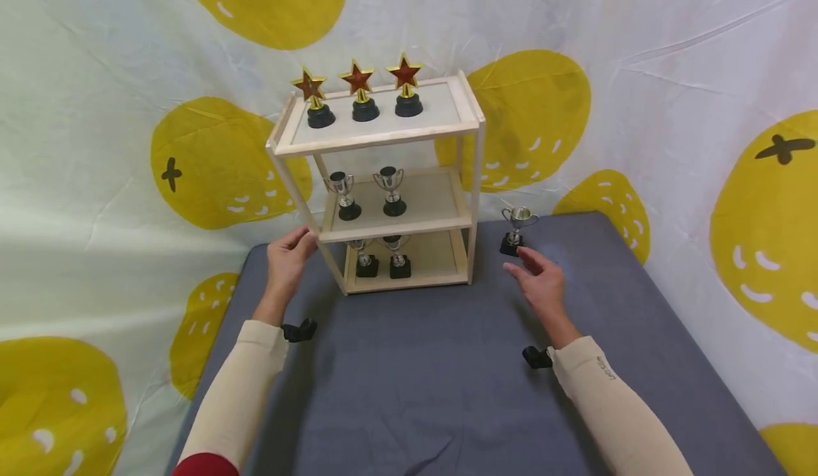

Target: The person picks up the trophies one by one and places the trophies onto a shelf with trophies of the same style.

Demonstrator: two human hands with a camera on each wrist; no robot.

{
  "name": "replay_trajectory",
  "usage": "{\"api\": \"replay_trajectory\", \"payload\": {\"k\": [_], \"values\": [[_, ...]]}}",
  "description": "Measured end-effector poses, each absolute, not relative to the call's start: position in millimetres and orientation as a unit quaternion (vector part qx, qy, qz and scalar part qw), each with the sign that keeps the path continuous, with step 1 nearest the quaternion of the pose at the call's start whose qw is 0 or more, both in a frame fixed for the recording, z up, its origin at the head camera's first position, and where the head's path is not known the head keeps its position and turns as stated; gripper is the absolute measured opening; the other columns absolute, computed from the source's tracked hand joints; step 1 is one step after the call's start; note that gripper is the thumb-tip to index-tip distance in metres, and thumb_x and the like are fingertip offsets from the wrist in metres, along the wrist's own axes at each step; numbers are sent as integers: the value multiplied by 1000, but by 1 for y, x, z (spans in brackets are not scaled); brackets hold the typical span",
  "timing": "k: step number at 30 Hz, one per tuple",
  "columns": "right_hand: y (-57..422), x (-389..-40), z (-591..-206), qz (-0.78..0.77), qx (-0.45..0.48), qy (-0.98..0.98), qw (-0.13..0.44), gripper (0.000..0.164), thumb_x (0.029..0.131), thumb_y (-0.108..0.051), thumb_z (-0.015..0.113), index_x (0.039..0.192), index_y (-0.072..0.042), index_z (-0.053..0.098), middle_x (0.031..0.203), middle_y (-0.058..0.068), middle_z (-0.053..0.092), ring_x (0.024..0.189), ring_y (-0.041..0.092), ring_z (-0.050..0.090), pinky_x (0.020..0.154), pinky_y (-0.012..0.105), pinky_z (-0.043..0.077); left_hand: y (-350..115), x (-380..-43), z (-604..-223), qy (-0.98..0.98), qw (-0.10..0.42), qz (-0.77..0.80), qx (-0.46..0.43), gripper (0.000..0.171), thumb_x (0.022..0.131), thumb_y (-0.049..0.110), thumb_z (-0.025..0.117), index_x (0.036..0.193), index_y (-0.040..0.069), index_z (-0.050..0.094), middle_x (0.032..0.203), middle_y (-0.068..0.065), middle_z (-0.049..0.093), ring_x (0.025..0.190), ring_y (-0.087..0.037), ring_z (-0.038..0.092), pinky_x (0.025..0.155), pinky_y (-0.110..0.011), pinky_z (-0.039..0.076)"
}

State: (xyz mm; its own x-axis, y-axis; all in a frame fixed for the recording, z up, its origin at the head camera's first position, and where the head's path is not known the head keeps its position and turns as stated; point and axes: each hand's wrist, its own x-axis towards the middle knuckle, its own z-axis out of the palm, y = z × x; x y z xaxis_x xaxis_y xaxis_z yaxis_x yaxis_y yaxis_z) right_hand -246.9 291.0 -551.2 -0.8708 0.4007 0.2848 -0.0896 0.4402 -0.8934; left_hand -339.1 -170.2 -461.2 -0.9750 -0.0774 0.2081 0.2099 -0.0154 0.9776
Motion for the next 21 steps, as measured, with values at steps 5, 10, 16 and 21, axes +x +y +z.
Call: {"api": "replay_trajectory", "payload": {"k": [5, 10, 16, 21], "values": [[304, -255, -546, 507, -115, -819, 243, 48, 81, -31, 81, 125, -15, 70, 125, 13, 69, 93, -18, 57, 89, 9, 53, -170, -341, -466, -694, 113, -709, -58, 38, 91, 21, 71, 124, 0, 68, 124, -28, 65, 92, -4, 72, 87, -22, 59], [316, -265, -540, 494, -125, -827, 238, 50, 82, -36, 81, 127, -16, 68, 128, 11, 68, 96, -15, 56, 97, 21, 55, -169, -340, -466, -694, 120, -707, -61, 38, 91, 22, 71, 123, 2, 69, 124, -25, 66, 94, -5, 72, 86, -23, 59], [327, -280, -536, 492, -144, -827, 229, 55, 82, -38, 80, 130, -15, 66, 132, 9, 66, 112, 7, 62, 108, 39, 50, -169, -339, -465, -687, 119, -714, -62, 38, 91, 19, 71, 123, 0, 68, 125, -25, 66, 94, -6, 72, 87, -24, 59], [335, -293, -528, 482, -151, -831, 233, 58, 82, -38, 80, 133, -14, 64, 136, 11, 63, 124, 29, 58, 110, 45, 47, -169, -341, -466, -684, 123, -716, -61, 37, 91, 18, 72, 123, 0, 68, 123, -23, 68, 93, -6, 73, 86, -23, 59]]}}
